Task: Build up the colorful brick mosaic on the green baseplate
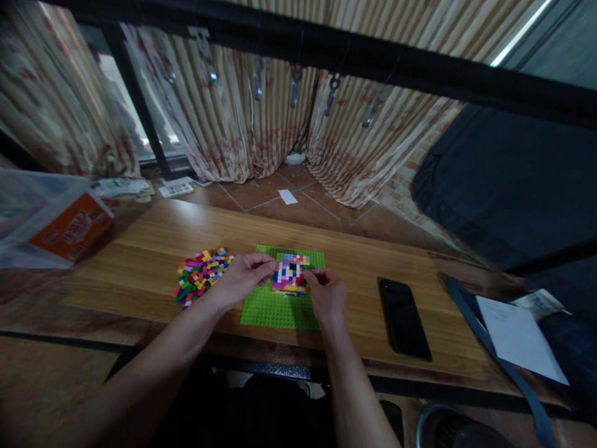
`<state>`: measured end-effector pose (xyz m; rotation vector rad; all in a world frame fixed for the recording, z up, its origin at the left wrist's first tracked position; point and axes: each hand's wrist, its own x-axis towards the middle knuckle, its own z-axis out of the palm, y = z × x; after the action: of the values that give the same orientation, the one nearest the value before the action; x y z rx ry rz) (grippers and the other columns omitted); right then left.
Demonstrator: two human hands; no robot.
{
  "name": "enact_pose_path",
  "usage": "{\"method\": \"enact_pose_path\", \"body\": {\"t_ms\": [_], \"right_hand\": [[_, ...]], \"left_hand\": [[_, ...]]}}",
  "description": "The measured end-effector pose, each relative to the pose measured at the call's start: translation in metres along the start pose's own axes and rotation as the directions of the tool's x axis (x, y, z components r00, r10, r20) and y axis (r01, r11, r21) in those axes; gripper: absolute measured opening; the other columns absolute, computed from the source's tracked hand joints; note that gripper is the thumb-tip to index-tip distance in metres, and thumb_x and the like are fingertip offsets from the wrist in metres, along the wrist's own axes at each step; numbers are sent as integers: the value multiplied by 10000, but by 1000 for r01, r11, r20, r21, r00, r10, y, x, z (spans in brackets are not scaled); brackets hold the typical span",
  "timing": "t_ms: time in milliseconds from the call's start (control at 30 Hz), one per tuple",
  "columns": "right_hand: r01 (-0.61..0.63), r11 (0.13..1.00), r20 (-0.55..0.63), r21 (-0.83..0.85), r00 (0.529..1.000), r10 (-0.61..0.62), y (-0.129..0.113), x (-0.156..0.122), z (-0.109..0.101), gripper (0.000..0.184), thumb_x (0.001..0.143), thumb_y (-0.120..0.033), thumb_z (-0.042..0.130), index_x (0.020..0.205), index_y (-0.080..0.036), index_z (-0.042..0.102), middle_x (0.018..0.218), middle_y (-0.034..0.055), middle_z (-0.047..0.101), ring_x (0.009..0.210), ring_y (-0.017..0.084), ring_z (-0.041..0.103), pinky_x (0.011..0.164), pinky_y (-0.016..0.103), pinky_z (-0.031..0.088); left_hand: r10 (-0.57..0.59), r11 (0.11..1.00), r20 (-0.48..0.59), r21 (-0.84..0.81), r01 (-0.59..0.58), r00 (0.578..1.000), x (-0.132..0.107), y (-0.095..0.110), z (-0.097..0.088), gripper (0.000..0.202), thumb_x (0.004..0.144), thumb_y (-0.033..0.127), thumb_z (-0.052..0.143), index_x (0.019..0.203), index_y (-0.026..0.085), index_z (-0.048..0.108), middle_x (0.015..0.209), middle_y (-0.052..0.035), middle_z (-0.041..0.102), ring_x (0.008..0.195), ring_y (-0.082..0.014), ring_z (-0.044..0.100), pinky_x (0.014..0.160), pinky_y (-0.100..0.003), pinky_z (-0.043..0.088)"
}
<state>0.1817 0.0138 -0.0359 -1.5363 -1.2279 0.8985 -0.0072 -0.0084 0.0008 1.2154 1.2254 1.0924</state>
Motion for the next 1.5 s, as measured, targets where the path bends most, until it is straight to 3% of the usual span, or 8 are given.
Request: {"method": "enact_pose_path", "body": {"t_ms": [267, 433, 567, 700, 933, 1233, 1400, 1500], "right_hand": [[7, 1000, 15, 18, 1000, -7, 4, -2, 0, 376, 635, -526, 754, 717, -164, 692, 649, 30, 699, 578, 169, 606, 555, 280, 449], [165, 983, -24, 85, 986, -163, -9, -11, -1, 336, 780, -504, 647, 756, -172, 696, 703, 31, 698, 649, 173, 617, 621, 290, 466], [327, 933, 89, 147, 935, -342, -27, -27, 0, 207, 818, -382, 656, 915, -215, 729, 895, 40, 715, 807, 182, 648, 743, 320, 497], [477, 878, 193, 47, 858, -476, -36, -37, 0, 158, 838, -292, 654, 967, -269, 742, 948, 29, 694, 826, 165, 638, 731, 304, 505], [565, 821, 187, -83, 818, -544, -39, -40, -3, 147, 873, -257, 624, 967, -240, 735, 937, 38, 687, 844, 166, 645, 766, 309, 519], [515, 852, 170, -91, 851, -497, -38, -38, -7, 230, 919, -336, 532, 983, -207, 712, 951, 70, 700, 867, 191, 652, 786, 336, 517], [222, 974, 62, -43, 974, -219, -22, -19, -20, 317, 835, -418, 589, 950, -150, 713, 848, 84, 734, 722, 207, 664, 691, 342, 527], [84, 993, 88, -79, 993, -77, -13, -10, -28, 353, 774, -422, 613, 941, -130, 724, 794, 89, 743, 703, 233, 672, 668, 359, 527]], "left_hand": [[-29, 993, 25, -117, 32, 999, -2, 7, 7, 204, 758, 317, 649, 663, 140, 614, 538, 39, 527, 496, -70, 434, 508, -209, 326], [-93, 970, 30, -221, 97, 995, -5, 13, 12, 148, 728, 261, 678, 768, 120, 657, 587, 29, 581, 504, -68, 480, 529, -210, 377], [-101, 944, 79, -306, 120, 992, -7, 14, 15, 217, 698, 295, 733, 796, 113, 668, 634, 8, 624, 538, -77, 539, 553, -214, 422], [-108, 937, 99, -322, 134, 989, -8, 14, 18, 247, 700, 314, 754, 819, 114, 672, 676, -8, 657, 558, -76, 570, 577, -212, 446], [-80, 961, 100, -258, 104, 992, -7, 14, 21, 168, 768, 281, 691, 810, 120, 666, 667, 1, 655, 535, -60, 554, 581, -203, 454], [-32, 969, 138, -238, 64, 990, -7, 11, 23, 188, 787, 294, 673, 882, 134, 651, 709, -7, 673, 559, -73, 584, 576, -205, 465], [-71, 969, 60, -233, 83, 996, -5, 15, 15, 175, 772, 263, 677, 877, 126, 653, 696, -15, 685, 547, -81, 583, 551, -203, 451], [-49, 987, -12, -157, 46, 999, -3, 16, 8, 121, 781, 232, 641, 838, 128, 664, 678, -12, 680, 537, -84, 571, 526, -202, 431]]}}
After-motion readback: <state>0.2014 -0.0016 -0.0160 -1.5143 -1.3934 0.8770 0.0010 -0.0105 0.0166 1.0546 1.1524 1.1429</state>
